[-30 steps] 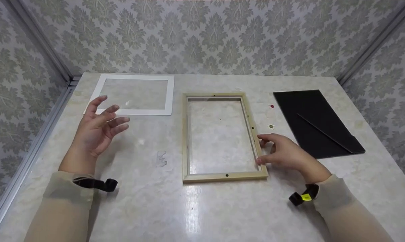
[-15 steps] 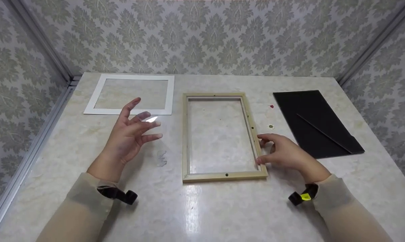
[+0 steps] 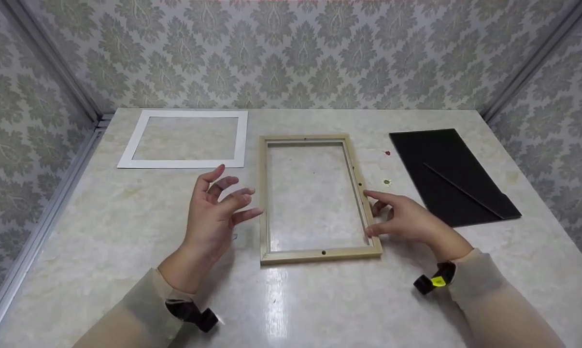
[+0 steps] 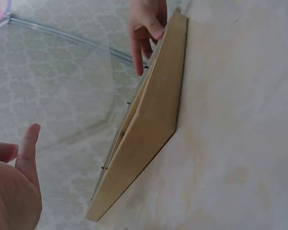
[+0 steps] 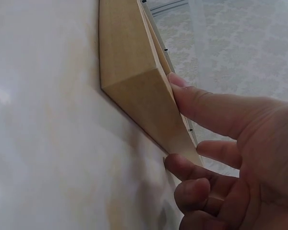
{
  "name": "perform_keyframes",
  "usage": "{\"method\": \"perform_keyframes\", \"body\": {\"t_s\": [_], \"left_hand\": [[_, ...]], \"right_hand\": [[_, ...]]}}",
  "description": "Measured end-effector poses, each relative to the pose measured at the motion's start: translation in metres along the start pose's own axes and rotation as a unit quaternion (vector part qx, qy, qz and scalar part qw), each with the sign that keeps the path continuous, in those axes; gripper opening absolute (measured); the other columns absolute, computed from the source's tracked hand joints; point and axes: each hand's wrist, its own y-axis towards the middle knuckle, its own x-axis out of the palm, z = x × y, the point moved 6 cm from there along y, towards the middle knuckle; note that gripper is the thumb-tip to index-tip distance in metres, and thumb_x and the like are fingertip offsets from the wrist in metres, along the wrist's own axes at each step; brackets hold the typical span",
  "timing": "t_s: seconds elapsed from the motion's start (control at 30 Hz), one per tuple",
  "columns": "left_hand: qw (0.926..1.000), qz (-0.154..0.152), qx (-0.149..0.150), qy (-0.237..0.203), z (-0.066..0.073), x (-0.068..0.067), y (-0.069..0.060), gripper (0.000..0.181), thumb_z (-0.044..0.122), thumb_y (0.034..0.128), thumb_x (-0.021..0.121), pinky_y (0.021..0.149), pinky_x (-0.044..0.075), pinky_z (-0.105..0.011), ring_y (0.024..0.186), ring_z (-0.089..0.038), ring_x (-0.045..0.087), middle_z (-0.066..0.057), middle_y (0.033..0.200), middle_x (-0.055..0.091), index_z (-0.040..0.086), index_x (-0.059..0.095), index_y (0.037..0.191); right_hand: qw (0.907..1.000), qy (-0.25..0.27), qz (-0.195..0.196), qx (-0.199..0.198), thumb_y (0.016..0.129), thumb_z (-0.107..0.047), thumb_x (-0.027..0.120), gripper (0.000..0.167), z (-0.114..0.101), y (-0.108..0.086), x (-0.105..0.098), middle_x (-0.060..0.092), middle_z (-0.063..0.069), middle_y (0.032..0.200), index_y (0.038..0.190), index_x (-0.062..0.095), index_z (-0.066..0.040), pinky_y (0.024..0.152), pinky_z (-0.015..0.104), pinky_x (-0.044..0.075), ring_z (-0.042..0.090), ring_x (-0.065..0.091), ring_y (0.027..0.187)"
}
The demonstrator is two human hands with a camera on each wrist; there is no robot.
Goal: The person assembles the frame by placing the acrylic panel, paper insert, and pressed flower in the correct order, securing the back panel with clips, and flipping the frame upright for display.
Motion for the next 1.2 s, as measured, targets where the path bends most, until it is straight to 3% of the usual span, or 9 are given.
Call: {"method": "perform_keyframes", "body": {"t_s": [0.23, 0.5, 0.87, 1.2], "left_hand": [[0.9997, 0.01, 0.021, -0.001, -0.012, 0.008, -0.011, 0.076, -0.021, 0.0982, 0.066, 0.086, 0.074, -0.044, 0.113, -0.02, 0.077, -0.005, 0.136, 0.052, 0.018, 0.039, 0.158], [0.9998, 0.019, -0.003, 0.004, -0.031, 0.015, -0.02, 0.079, -0.022, 0.0974, 0.067, 0.091, 0.073, -0.045, 0.114, -0.019, 0.074, -0.007, 0.137, 0.051, 0.013, 0.035, 0.161], [0.9976, 0.049, 0.025, -0.042, -0.023, 0.019, -0.019, 0.074, -0.023, 0.096, 0.065, 0.089, 0.073, -0.044, 0.115, -0.021, 0.073, -0.008, 0.135, 0.05, 0.011, 0.037, 0.155], [0.9965, 0.065, 0.003, -0.051, -0.029, 0.022, -0.023, 0.074, -0.021, 0.0982, 0.067, 0.094, 0.072, -0.045, 0.117, -0.02, 0.073, -0.009, 0.141, 0.047, 0.011, 0.034, 0.156]], "right_hand": [[1.0, -0.006, 0.002, -0.006, 0.09, -0.023, 0.098, 0.098, 0.002, 0.0, 0.001, 0.071, 0.017, 0.126, 0.172, 0.047, -0.007, 0.067, 0.024, 0.05, 0.012, 0.054, 0.074], [0.9999, 0.015, 0.0, 0.001, 0.089, -0.021, 0.098, 0.099, 0.006, -0.003, 0.005, 0.07, 0.016, 0.124, 0.172, 0.047, -0.005, 0.069, 0.023, 0.051, 0.012, 0.055, 0.075], [0.9996, 0.02, 0.009, -0.02, 0.09, -0.02, 0.098, 0.098, -0.004, 0.0, -0.001, 0.071, 0.017, 0.124, 0.171, 0.046, -0.002, 0.066, 0.024, 0.05, 0.011, 0.052, 0.072], [0.9996, 0.012, 0.007, -0.024, 0.091, -0.02, 0.097, 0.099, -0.002, 0.001, -0.001, 0.072, 0.019, 0.125, 0.172, 0.044, -0.001, 0.065, 0.025, 0.048, 0.012, 0.052, 0.072]]}}
